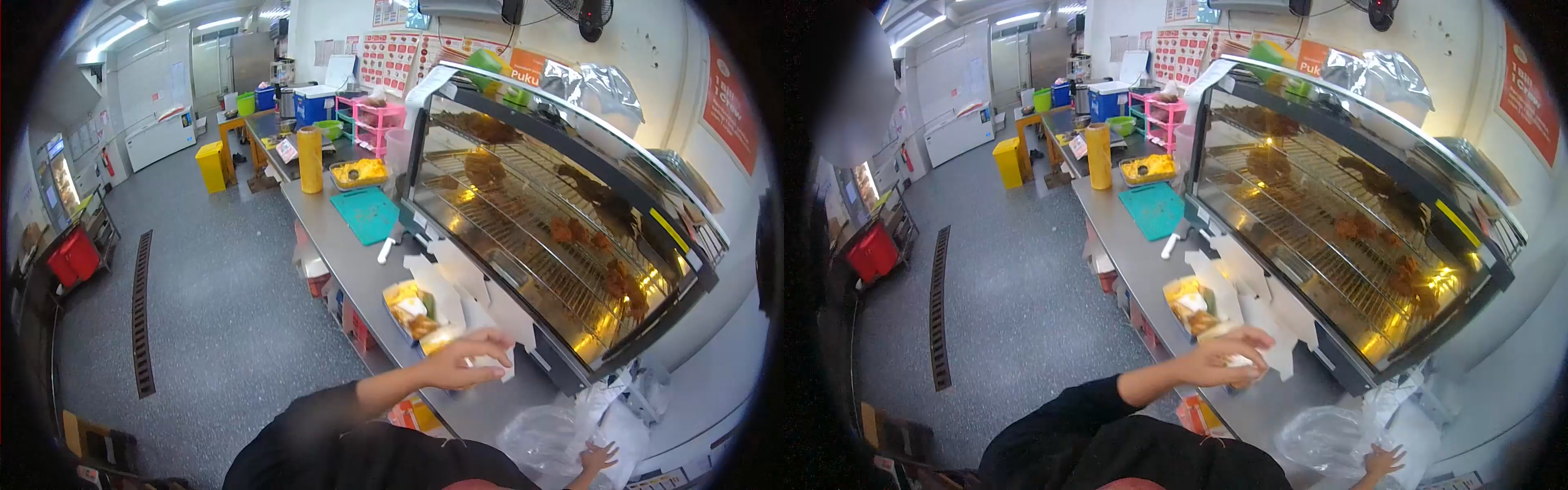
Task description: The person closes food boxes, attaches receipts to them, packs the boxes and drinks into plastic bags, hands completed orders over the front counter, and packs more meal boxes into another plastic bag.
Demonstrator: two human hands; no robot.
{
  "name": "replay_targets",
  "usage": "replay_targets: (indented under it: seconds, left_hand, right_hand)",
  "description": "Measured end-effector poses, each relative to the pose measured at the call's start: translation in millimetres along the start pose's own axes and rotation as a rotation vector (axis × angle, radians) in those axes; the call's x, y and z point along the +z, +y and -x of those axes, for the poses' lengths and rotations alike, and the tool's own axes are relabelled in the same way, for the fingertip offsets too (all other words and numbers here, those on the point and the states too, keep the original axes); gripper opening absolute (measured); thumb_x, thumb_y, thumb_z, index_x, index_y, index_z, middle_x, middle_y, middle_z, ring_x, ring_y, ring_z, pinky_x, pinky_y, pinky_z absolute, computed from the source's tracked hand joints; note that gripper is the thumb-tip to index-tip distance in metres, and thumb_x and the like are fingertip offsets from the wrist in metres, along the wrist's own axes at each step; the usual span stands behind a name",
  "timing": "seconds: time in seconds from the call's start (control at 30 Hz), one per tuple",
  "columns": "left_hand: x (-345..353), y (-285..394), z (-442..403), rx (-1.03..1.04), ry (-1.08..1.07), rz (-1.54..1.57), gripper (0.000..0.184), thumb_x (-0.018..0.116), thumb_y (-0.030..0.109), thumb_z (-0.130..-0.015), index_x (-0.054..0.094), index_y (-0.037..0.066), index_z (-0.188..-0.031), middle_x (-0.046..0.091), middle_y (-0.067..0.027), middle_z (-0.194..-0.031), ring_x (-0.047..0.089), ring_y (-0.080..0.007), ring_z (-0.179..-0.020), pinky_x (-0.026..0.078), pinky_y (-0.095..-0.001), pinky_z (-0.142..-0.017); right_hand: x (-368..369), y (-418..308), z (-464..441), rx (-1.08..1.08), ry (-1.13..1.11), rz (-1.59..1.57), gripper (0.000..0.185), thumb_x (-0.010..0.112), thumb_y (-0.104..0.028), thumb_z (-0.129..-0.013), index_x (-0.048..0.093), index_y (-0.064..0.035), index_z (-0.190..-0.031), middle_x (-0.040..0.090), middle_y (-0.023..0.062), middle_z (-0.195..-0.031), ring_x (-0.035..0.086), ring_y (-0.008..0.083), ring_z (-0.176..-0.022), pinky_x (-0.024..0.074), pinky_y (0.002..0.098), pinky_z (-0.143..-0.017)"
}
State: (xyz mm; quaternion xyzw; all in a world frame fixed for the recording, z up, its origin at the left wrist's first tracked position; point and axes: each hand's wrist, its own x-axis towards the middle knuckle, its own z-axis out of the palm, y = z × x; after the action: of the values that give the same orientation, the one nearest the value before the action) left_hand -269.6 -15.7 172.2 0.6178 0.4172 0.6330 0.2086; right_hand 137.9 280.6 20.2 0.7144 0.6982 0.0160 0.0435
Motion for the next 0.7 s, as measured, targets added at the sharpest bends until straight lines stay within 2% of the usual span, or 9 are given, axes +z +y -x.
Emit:
replay_targets:
  seconds: [0.07, 0.1, 0.17, 0.23, 0.3, 0.37, 0.5, 0.6, 0.7]
  left_hand:
    - [-52, 83, -7, 0.242, -0.015, -0.012, 0.015, 0.056, 0.019, -0.081, 0.062, 0.006, -0.088, 0.043, -0.0175, -0.118, 0.041, -0.0281, -0.112, 0.029, -0.0431, -0.095]
    - [-63, 112, -5, 0.358, -0.023, 0.118, 0.018, 0.052, 0.023, -0.083, 0.061, 0.007, -0.088, 0.041, -0.0181, -0.119, 0.040, -0.0279, -0.113, 0.028, -0.0466, -0.095]
    - [-75, 142, -4, 0.582, -0.034, 0.251, 0.027, 0.047, 0.034, -0.085, 0.060, 0.011, -0.089, 0.036, -0.0198, -0.122, 0.036, -0.0305, -0.116, 0.025, -0.0546, -0.094]
    - [-89, 146, -6, 0.776, -0.024, 0.256, 0.034, 0.046, 0.042, -0.084, 0.059, 0.012, -0.091, 0.036, -0.0202, -0.122, 0.033, -0.0326, -0.118, 0.024, -0.0565, -0.095]
    - [-97, 131, -14, 0.933, -0.006, 0.324, 0.040, 0.046, 0.045, -0.083, 0.060, 0.009, -0.092, 0.034, -0.0206, -0.124, 0.030, -0.0334, -0.120, 0.025, -0.0554, -0.096]
    - [-105, 108, -23, 1.091, -0.021, 0.430, 0.047, 0.045, 0.050, -0.082, 0.062, 0.007, -0.089, 0.026, -0.0226, -0.128, 0.024, -0.0361, -0.123, 0.022, -0.0586, -0.096]
    - [-113, 90, -29, 1.026, -0.109, 0.792, 0.053, 0.045, 0.053, -0.081, 0.062, 0.003, -0.091, 0.017, -0.0270, -0.130, 0.016, -0.0411, -0.124, 0.018, -0.0573, -0.098]
    - [-130, 91, -28, 0.855, -0.222, 1.104, 0.057, 0.047, 0.055, -0.079, 0.061, 0.001, -0.093, 0.016, -0.0284, -0.129, 0.013, -0.0452, -0.123, 0.013, -0.0564, -0.098]
    - [-163, 72, -33, 0.758, -0.432, 1.203, 0.062, 0.049, 0.058, -0.076, 0.060, 0.000, -0.095, 0.014, -0.0294, -0.131, 0.007, -0.0471, -0.123, 0.008, -0.0555, -0.099]
  right_hand:
    - [-5, -28, -2, 0.088, 0.229, -0.062, 0.030, 0.061, -0.025, -0.066, 0.064, -0.0292, -0.095, 0.017, 0.0121, -0.140, 0.008, 0.0330, -0.129, 0.0070, 0.0572, -0.100]
    - [-9, -42, 0, 0.134, 0.341, -0.088, 0.026, 0.060, -0.023, -0.067, 0.065, -0.0286, -0.092, 0.018, 0.0116, -0.140, 0.009, 0.0327, -0.129, 0.0070, 0.0571, -0.100]
    - [-53, -97, 27, 0.050, 0.539, -0.179, 0.026, 0.058, -0.020, -0.069, 0.065, -0.0248, -0.094, 0.024, 0.0123, -0.137, 0.016, 0.0342, -0.127, 0.0109, 0.0556, -0.099]
    - [-47, -119, -9, -0.429, 1.058, -0.328, 0.023, 0.059, -0.015, -0.068, 0.065, -0.0189, -0.090, 0.034, 0.0139, -0.131, 0.026, 0.0337, -0.122, 0.0144, 0.0518, -0.098]
    - [-120, -180, 29, -0.594, 1.094, -0.416, 0.022, 0.057, -0.008, -0.069, 0.064, -0.0134, -0.089, 0.041, 0.0147, -0.124, 0.033, 0.0345, -0.117, 0.0201, 0.0454, -0.097]
    - [-173, -223, 51, -0.809, 0.958, -0.531, 0.020, 0.055, -0.010, -0.072, 0.065, -0.0116, -0.090, 0.045, 0.0141, -0.121, 0.035, 0.0347, -0.115, 0.0232, 0.0439, -0.097]
    - [-253, -310, 79, -1.232, 0.831, -0.675, 0.020, 0.058, -0.003, -0.068, 0.065, -0.0089, -0.086, 0.052, 0.0126, -0.109, 0.043, 0.0327, -0.106, 0.0296, 0.0407, -0.093]
    - [-303, -390, 95, -1.568, 0.772, -0.719, 0.021, 0.058, 0.000, -0.066, 0.064, -0.0077, -0.085, 0.056, 0.0115, -0.102, 0.048, 0.0317, -0.099, 0.0358, 0.0403, -0.087]
    - [-342, -476, 111, -1.768, 0.765, -0.671, 0.022, 0.058, 0.001, -0.065, 0.064, -0.0076, -0.084, 0.056, 0.0105, -0.099, 0.050, 0.0306, -0.096, 0.0384, 0.0389, -0.084]
